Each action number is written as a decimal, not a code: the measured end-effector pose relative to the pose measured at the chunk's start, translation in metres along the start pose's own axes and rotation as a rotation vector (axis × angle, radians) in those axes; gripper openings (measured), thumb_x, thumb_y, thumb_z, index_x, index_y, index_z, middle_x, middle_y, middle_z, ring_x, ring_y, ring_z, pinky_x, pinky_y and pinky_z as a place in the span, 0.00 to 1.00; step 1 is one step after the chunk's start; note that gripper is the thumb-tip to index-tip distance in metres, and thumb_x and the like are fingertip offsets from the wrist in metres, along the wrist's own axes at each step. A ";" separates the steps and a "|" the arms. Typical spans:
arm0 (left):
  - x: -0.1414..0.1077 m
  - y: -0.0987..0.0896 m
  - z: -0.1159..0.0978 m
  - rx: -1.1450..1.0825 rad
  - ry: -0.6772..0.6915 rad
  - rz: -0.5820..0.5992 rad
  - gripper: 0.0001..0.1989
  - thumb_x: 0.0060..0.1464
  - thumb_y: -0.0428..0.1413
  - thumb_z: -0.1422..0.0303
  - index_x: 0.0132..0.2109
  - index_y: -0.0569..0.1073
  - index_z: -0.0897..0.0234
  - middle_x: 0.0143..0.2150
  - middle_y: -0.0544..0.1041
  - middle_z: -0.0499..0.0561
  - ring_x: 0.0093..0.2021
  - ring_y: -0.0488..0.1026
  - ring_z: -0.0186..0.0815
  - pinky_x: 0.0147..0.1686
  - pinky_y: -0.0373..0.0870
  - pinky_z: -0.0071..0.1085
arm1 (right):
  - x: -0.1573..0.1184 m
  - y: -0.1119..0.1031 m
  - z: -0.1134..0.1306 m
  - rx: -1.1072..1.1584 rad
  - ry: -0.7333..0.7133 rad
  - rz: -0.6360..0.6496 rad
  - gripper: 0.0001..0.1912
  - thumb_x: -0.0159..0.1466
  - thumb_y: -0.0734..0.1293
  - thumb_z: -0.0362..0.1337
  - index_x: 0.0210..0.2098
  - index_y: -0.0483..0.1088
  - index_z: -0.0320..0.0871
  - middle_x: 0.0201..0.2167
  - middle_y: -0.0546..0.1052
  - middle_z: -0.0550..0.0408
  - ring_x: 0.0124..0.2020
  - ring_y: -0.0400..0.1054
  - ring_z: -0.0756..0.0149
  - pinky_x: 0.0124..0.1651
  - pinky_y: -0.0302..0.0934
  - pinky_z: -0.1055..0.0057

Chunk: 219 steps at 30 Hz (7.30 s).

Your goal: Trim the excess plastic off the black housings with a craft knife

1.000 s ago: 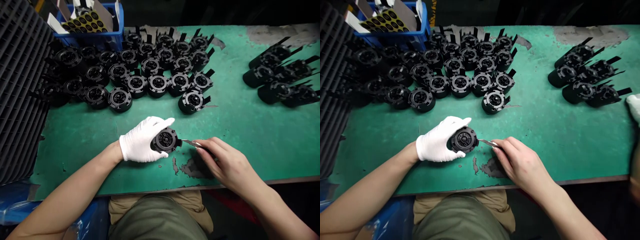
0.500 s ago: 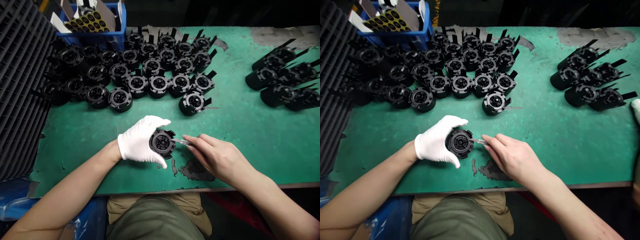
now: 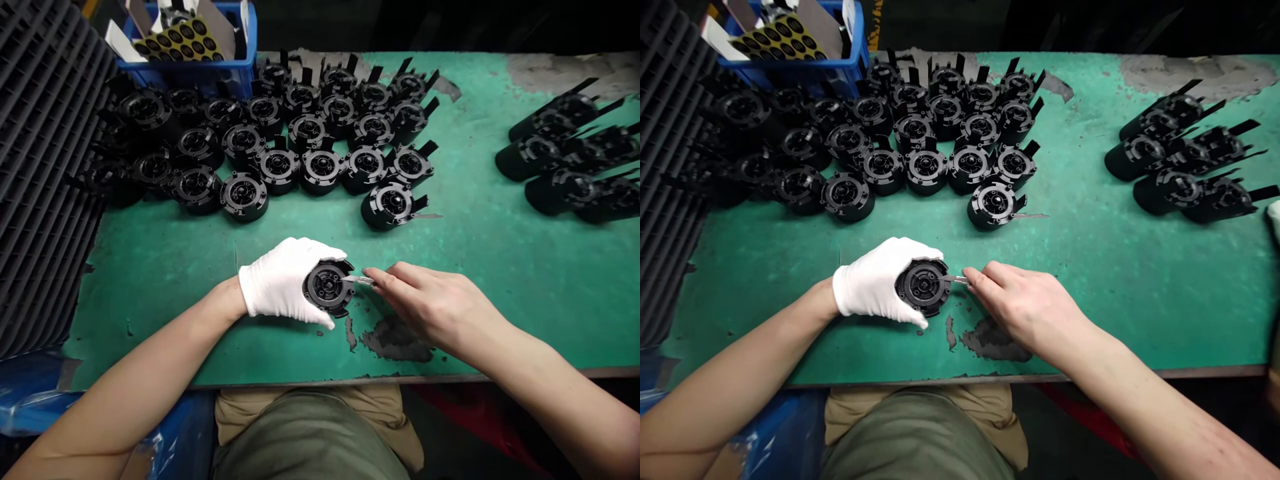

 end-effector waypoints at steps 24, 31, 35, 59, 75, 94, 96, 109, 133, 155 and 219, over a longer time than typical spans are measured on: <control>0.005 0.002 0.000 -0.070 -0.022 0.050 0.52 0.40 0.81 0.41 0.67 0.77 0.60 0.63 0.86 0.62 0.63 0.85 0.61 0.65 0.80 0.53 | 0.006 0.001 -0.001 0.046 -0.064 -0.036 0.12 0.80 0.66 0.34 0.61 0.74 0.41 0.33 0.75 0.58 0.29 0.66 0.69 0.31 0.56 0.69; 0.006 0.000 -0.003 -0.072 0.009 0.031 0.49 0.41 0.81 0.42 0.65 0.79 0.61 0.59 0.88 0.61 0.59 0.86 0.60 0.62 0.81 0.52 | 0.012 0.002 -0.001 0.025 -0.091 -0.038 0.12 0.79 0.66 0.33 0.60 0.75 0.39 0.32 0.74 0.58 0.29 0.64 0.68 0.31 0.52 0.67; 0.005 0.000 -0.002 -0.059 0.005 0.026 0.50 0.41 0.81 0.42 0.66 0.78 0.60 0.60 0.87 0.61 0.61 0.86 0.60 0.64 0.81 0.53 | 0.012 -0.002 0.000 -0.019 -0.140 -0.017 0.16 0.76 0.65 0.25 0.62 0.73 0.36 0.34 0.73 0.57 0.30 0.63 0.67 0.32 0.53 0.66; 0.006 0.001 -0.003 -0.054 -0.022 0.059 0.47 0.41 0.82 0.45 0.64 0.79 0.61 0.63 0.86 0.60 0.62 0.85 0.57 0.62 0.80 0.46 | 0.013 -0.022 0.025 -0.158 -0.129 0.138 0.25 0.67 0.60 0.18 0.61 0.71 0.32 0.34 0.73 0.56 0.30 0.69 0.64 0.30 0.54 0.65; 0.003 0.002 0.001 -0.046 0.007 0.025 0.50 0.42 0.81 0.43 0.67 0.78 0.61 0.62 0.86 0.60 0.62 0.85 0.57 0.67 0.79 0.50 | 0.000 -0.019 0.056 -0.213 0.082 0.183 0.25 0.65 0.63 0.19 0.61 0.69 0.33 0.34 0.72 0.55 0.28 0.66 0.63 0.29 0.54 0.64; -0.002 0.008 -0.001 0.094 0.055 -0.180 0.55 0.52 0.72 0.33 0.74 0.71 0.65 0.67 0.82 0.68 0.66 0.81 0.63 0.69 0.76 0.58 | -0.014 -0.002 0.060 0.477 0.513 -0.126 0.13 0.81 0.66 0.40 0.62 0.71 0.47 0.46 0.85 0.51 0.41 0.83 0.61 0.42 0.75 0.68; -0.002 0.007 -0.006 0.133 0.058 -0.181 0.55 0.53 0.72 0.35 0.75 0.68 0.65 0.68 0.80 0.68 0.68 0.79 0.63 0.71 0.74 0.58 | -0.011 0.010 0.061 0.501 0.582 -0.167 0.12 0.80 0.68 0.41 0.60 0.72 0.48 0.46 0.87 0.50 0.40 0.85 0.59 0.41 0.77 0.66; -0.003 0.006 -0.013 0.225 -0.075 -0.127 0.59 0.42 0.73 0.28 0.69 0.72 0.64 0.61 0.80 0.66 0.59 0.80 0.62 0.61 0.80 0.60 | -0.020 -0.002 0.004 0.241 0.443 -0.214 0.10 0.79 0.68 0.34 0.59 0.73 0.43 0.42 0.82 0.52 0.39 0.79 0.63 0.42 0.70 0.68; 0.004 0.006 -0.019 0.105 -0.039 -0.184 0.40 0.50 0.76 0.38 0.59 0.80 0.60 0.58 0.87 0.61 0.56 0.87 0.57 0.57 0.85 0.51 | 0.001 -0.015 0.032 -0.154 0.234 0.025 0.06 0.77 0.66 0.29 0.50 0.76 0.39 0.31 0.71 0.57 0.29 0.63 0.64 0.31 0.52 0.62; -0.003 0.008 -0.011 0.171 -0.041 -0.226 0.49 0.39 0.79 0.36 0.57 0.78 0.63 0.57 0.85 0.63 0.55 0.85 0.57 0.56 0.81 0.52 | -0.006 -0.023 0.049 -0.133 0.182 0.086 0.10 0.77 0.63 0.27 0.52 0.75 0.37 0.32 0.73 0.55 0.30 0.68 0.62 0.30 0.55 0.62; -0.002 0.016 -0.019 0.248 0.072 -0.077 0.54 0.51 0.77 0.45 0.75 0.63 0.60 0.67 0.80 0.65 0.66 0.80 0.61 0.66 0.78 0.57 | 0.002 -0.014 0.008 -0.076 -0.033 -0.051 0.07 0.80 0.67 0.34 0.54 0.74 0.39 0.30 0.70 0.60 0.30 0.62 0.67 0.32 0.54 0.66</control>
Point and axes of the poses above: each hand's wrist, its own x-axis towards the middle knuckle, its own y-axis out of the palm, z = x × y, the point moved 6 cm from there along x, towards the middle knuckle
